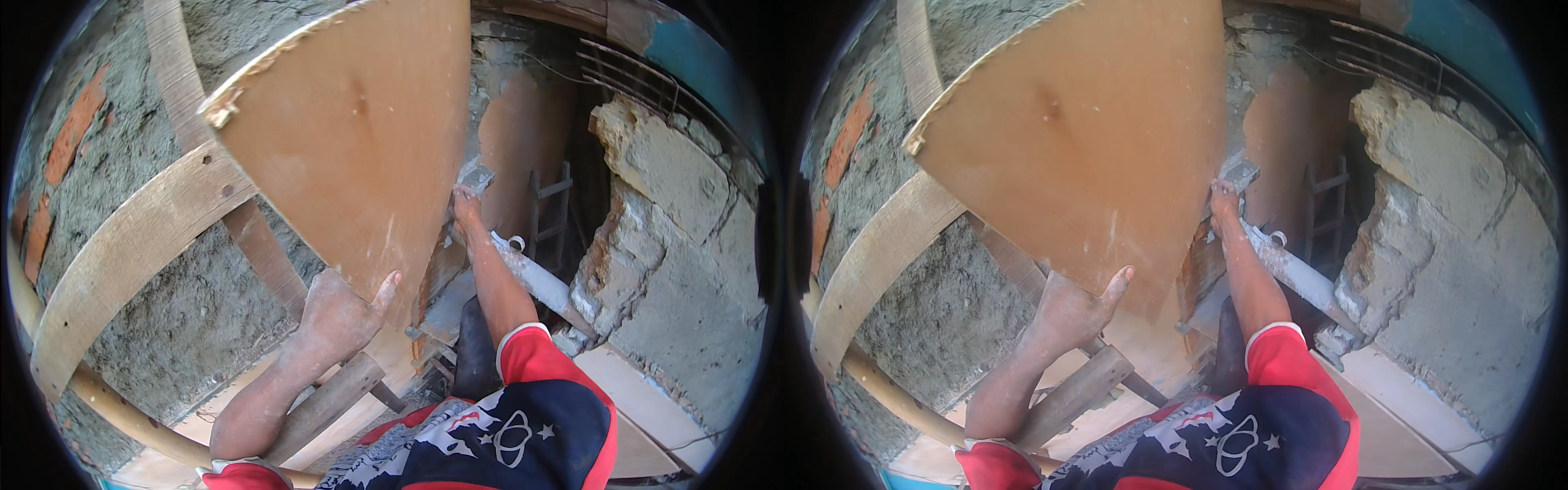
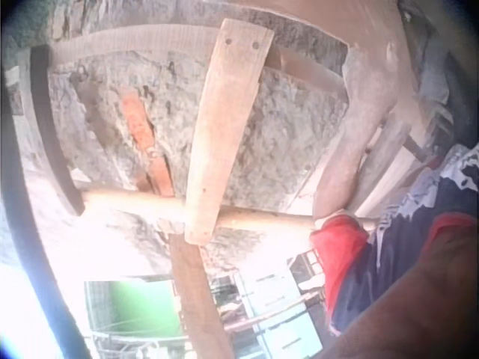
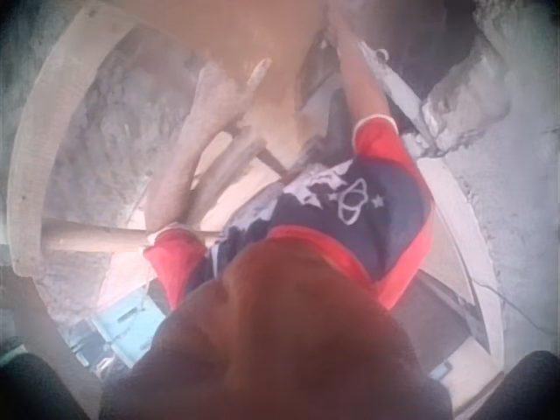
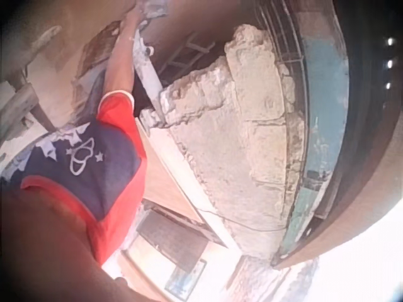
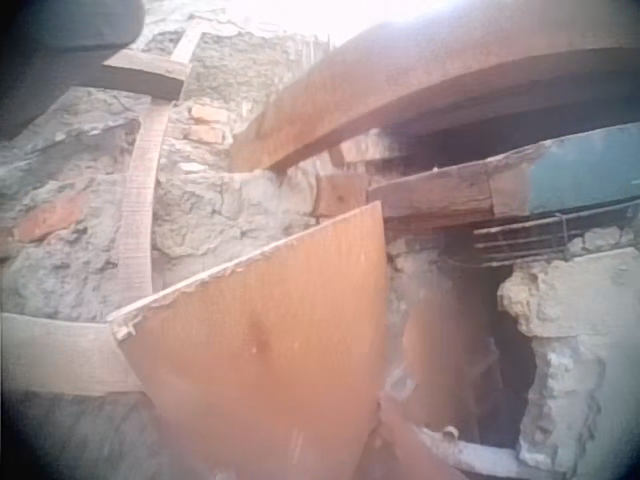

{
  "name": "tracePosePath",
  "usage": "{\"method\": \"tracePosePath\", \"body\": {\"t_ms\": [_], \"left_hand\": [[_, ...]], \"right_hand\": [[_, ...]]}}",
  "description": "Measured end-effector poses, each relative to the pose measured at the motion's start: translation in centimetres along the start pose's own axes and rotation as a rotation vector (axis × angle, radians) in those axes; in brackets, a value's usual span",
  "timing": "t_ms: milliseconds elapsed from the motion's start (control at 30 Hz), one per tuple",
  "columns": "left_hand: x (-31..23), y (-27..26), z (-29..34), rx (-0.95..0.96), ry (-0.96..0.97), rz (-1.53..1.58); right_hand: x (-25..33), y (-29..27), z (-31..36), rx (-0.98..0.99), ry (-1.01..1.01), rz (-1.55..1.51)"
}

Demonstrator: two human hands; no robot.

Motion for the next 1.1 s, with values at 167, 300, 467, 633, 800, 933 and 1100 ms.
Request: {"method": "tracePosePath", "body": {"t_ms": [167,300,467,633,800,933,1100], "left_hand": [[0.3,0.1,0.2,0.074,-0.137,0.052],[0.0,0.1,0.3,0.069,0.006,0.102],[0.1,0.0,0.5,0.153,-0.102,0.123],[-0.2,0.6,2.2,0.067,0.099,0.191],[0.8,1.1,0.0,0.147,-0.113,0.431],[1.6,1.2,-2.0,0.113,-0.094,0.43],[1.1,1.7,-5.3,0.078,-0.062,0.438]], "right_hand": [[-2.2,-1.1,0.1,-0.123,-0.076,0.125],[-2.8,-3.2,1.0,-0.247,-0.091,0.188],[-0.8,-3.2,6.6,-0.27,-0.107,0.23],[-1.5,-4.7,9.5,-0.349,-0.015,0.22],[-2.9,-7.7,9.7,-0.422,0.071,0.082],[1.8,-9.7,9.8,-0.528,-0.183,0.381],[1.7,-9.9,8.1,-0.514,-0.196,0.376]]}}
Point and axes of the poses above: each hand's wrist, its own z-axis away from the middle knuckle, its own y-axis out of the palm, x = y × z, the point moved 8 cm from there along -z, towards the middle knuckle, and after that the axes turned 15 degrees about z, right-handed, at the moved point
